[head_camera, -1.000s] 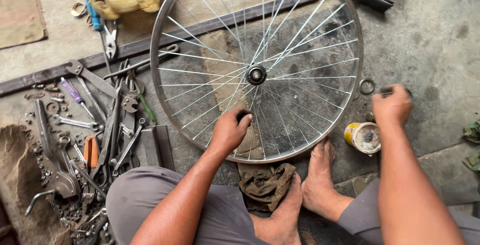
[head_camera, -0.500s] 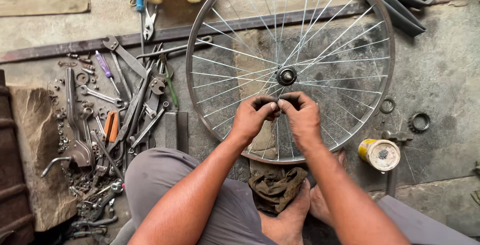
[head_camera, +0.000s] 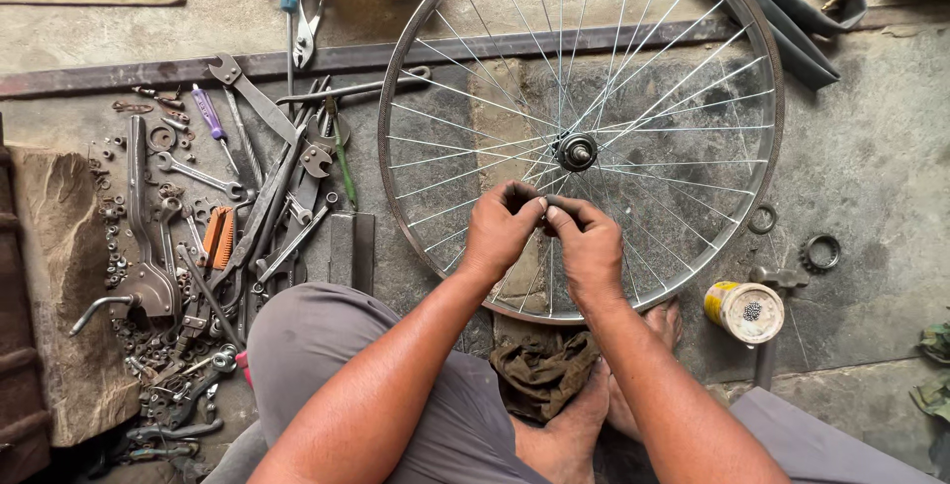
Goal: The person sits on the floor and works on a bicycle wheel hub. They wipe the hub with a cloth, insert ball bearings, and apply grease to a freewheel cog before placing it on the hub.
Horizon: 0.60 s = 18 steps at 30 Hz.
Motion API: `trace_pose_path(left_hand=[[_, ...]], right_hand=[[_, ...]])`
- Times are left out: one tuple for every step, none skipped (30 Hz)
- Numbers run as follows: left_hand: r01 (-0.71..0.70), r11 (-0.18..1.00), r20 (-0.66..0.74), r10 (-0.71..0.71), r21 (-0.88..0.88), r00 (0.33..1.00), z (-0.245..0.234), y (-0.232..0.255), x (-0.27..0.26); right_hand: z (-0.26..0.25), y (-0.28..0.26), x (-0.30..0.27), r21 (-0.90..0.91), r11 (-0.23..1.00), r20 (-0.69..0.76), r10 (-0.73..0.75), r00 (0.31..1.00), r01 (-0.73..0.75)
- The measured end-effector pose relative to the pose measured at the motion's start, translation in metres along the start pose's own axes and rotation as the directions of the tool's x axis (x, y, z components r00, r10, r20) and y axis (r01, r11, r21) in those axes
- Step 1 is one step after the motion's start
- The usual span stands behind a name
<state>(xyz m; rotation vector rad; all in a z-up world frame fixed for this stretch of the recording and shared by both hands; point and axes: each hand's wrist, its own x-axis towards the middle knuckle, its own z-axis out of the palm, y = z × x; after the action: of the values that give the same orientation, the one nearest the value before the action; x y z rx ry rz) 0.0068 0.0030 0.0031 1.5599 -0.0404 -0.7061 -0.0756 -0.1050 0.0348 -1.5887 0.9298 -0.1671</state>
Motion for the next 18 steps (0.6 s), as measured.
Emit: trace_pose_path(left_hand=[[-0.05,0.992,-0.028,0.054,0.111,0.998,0.001,0.001,0.0],[-0.096,0.97,-0.05,0.11,0.223,0.993,0.001,0.002,0.0],[-0.138,0.933,-0.062,0.167,0.332,0.984,0.002,0.004,0.0],[-0.16,0.924,-0.076,0.197,0.347,0.977,0.003,0.005,0.002],[-0.177,0.915,-0.095,0.225,0.362,0.97,0.002,0.007,0.005],[-0.195,0.906,-0.113,0.254,0.377,0.961,0.002,0.009,0.009],[-0.187,0.902,-0.128,0.254,0.39,0.959,0.002,0.01,0.014],[-0.179,0.898,-0.144,0.256,0.403,0.956,0.003,0.012,0.021],[-0.171,0.894,-0.159,0.257,0.414,0.953,0.005,0.014,0.027],[-0.139,0.907,-0.14,0.209,0.398,0.968,0.008,0.016,0.032],[-0.108,0.917,-0.12,0.165,0.383,0.979,0.013,0.018,0.038],[-0.076,0.926,-0.1,0.121,0.369,0.988,0.017,0.02,0.044],[-0.118,0.915,-0.118,0.176,0.387,0.977,0.022,0.021,0.047],[-0.159,0.9,-0.134,0.23,0.405,0.964,0.026,0.022,0.049],[-0.197,0.884,-0.147,0.281,0.423,0.948,0.03,0.021,0.049],[-0.195,0.883,-0.159,0.285,0.427,0.945,0.033,0.02,0.049],[-0.195,0.881,-0.17,0.292,0.43,0.941,0.035,0.02,0.05],[-0.196,0.88,-0.182,0.298,0.433,0.937,0.037,0.02,0.051]], right_hand=[[-0.002,-0.003,-0.001,-0.181,0.982,-0.011,-0.057,0.998,0.054],[-0.004,-0.007,0.001,-0.256,0.96,-0.045,-0.132,0.99,0.117],[-0.008,-0.009,0.004,-0.331,0.928,-0.076,-0.207,0.975,0.171],[-0.013,-0.011,0.007,-0.407,0.887,-0.101,-0.282,0.954,0.219],[-0.017,-0.012,0.013,-0.443,0.866,-0.109,-0.31,0.944,0.233],[-0.022,-0.012,0.02,-0.478,0.843,-0.117,-0.338,0.934,0.245],[-0.027,-0.012,0.026,-0.516,0.818,-0.124,-0.365,0.923,0.255],[-0.031,-0.011,0.031,-0.517,0.813,-0.121,-0.379,0.917,0.268],[-0.035,-0.01,0.036,-0.52,0.807,-0.117,-0.393,0.912,0.281],[-0.039,-0.009,0.039,-0.522,0.8,-0.113,-0.407,0.906,0.294],[-0.041,-0.008,0.041,-0.534,0.797,-0.099,-0.388,0.916,0.28],[-0.042,-0.008,0.043,-0.547,0.794,-0.084,-0.368,0.926,0.266],[-0.042,-0.007,0.044,-0.558,0.791,-0.068,-0.344,0.937,0.25],[-0.042,-0.006,0.044,-0.554,0.8,-0.064,-0.316,0.947,0.229],[-0.042,-0.004,0.043,-0.552,0.808,-0.061,-0.284,0.957,0.205],[-0.043,-0.003,0.042,-0.55,0.815,-0.058,-0.252,0.966,0.18],[-0.043,-0.002,0.042,-0.54,0.821,-0.057,-0.26,0.964,0.189],[-0.044,-0.002,0.043,-0.529,0.825,-0.057,-0.267,0.962,0.198]])
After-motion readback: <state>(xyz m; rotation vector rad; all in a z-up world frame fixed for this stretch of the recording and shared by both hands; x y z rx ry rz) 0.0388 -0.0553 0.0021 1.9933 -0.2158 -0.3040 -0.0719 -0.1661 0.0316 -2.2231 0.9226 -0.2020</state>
